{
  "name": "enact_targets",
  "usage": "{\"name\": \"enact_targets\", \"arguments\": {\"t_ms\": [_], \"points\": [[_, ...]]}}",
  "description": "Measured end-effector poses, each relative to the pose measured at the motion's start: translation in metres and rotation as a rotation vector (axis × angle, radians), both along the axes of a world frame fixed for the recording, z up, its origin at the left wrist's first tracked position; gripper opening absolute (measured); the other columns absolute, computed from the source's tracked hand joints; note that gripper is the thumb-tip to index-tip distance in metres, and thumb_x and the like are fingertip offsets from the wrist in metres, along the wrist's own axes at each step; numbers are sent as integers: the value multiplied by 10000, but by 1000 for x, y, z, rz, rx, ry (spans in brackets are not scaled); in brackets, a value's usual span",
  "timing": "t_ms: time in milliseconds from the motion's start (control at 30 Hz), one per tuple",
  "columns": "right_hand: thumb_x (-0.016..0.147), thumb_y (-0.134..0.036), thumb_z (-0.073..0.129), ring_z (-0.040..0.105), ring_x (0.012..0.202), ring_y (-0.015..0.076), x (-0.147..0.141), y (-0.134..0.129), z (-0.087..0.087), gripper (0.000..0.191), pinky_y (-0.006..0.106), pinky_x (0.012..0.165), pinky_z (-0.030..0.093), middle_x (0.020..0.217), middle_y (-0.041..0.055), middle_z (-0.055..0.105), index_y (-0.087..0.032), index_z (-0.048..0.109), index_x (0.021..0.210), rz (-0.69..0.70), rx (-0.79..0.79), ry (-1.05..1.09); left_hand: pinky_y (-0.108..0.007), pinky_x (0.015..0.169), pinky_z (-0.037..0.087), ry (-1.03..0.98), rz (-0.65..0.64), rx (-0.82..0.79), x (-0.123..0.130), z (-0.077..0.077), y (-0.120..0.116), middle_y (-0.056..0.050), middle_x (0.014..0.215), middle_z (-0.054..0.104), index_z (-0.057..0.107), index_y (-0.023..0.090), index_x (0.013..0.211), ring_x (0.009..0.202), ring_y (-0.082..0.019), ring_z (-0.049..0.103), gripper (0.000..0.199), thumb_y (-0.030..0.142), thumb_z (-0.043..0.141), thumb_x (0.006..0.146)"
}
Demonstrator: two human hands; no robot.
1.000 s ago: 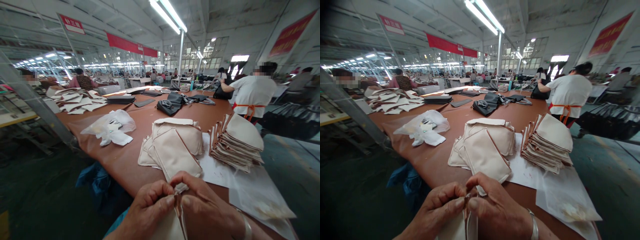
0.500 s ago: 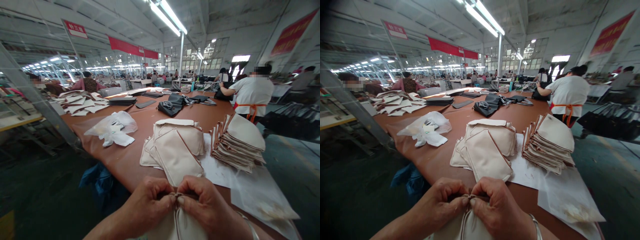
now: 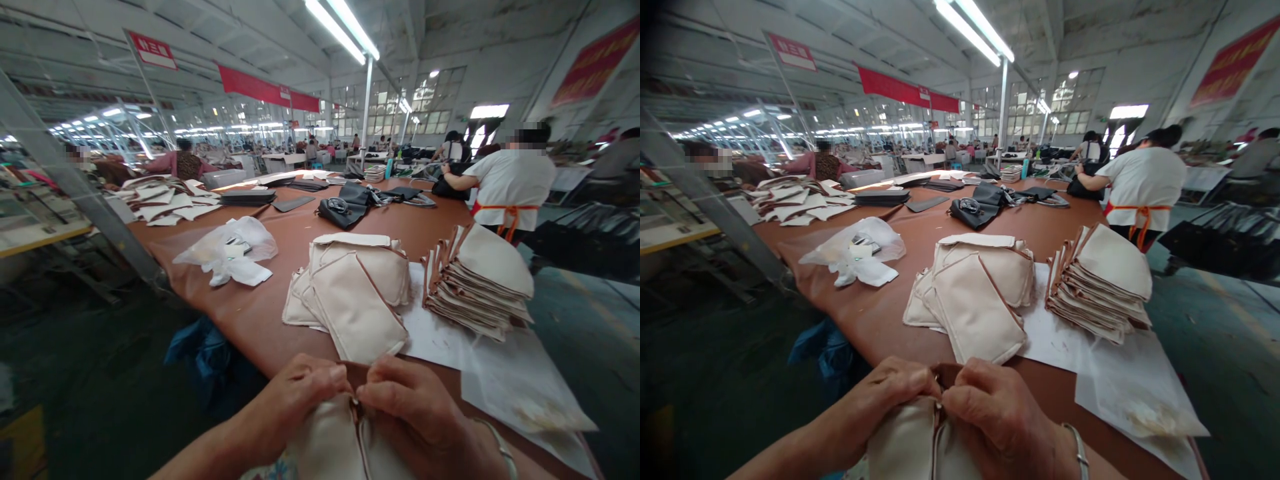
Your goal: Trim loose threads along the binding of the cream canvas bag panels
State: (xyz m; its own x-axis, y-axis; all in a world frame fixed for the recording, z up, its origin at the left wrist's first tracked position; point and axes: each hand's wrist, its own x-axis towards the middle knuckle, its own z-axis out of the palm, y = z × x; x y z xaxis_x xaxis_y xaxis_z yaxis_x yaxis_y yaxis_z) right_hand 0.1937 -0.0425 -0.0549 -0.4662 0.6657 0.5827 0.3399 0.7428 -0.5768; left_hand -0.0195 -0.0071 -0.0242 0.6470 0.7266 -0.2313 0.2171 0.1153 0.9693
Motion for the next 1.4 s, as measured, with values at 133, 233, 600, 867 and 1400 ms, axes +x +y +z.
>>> {"name": "enact_targets", "arguments": {"t_ms": [133,233,600,867,1400], "points": [[893,-74,546,453,640,131,7,1,-5,144,249,568,332,744,20,527,-179,610,968,33,108,-43,-232,537,301,-22,-20,-140,4,-1,0,-10,685,530,650,109,759,607,-116,397,539,575,454,946],[908,-152,579,412,640,138,10,2,-11,62,269,565,305,731,8,503,-184,605,953,37,171,-89,-236,498,208,-3,-91,-175,5,-2,1,40,636,389,528,140,668,569,-89,281,497,591,603,864],[986,-414,463,514,683,148,19,-1,6,271,250,616,413,777,13,549,-178,595,968,38,-465,208,-209,541,286,157,-254,354,7,10,0,35,685,443,516,154,729,614,-92,361,284,323,479,954],[965,-436,510,418,618,100,18,20,21,381,210,574,344,678,-22,480,-134,604,752,267,-669,10,-198,571,309,268,-261,613,9,11,-1,38,698,499,492,177,725,619,-88,422,212,222,496,932],[937,-457,570,348,624,94,13,10,9,365,213,563,294,700,-29,433,-165,491,733,345,-730,339,-230,563,293,29,-253,157,10,17,8,25,662,434,562,144,721,602,-109,349,562,594,347,980]]}}
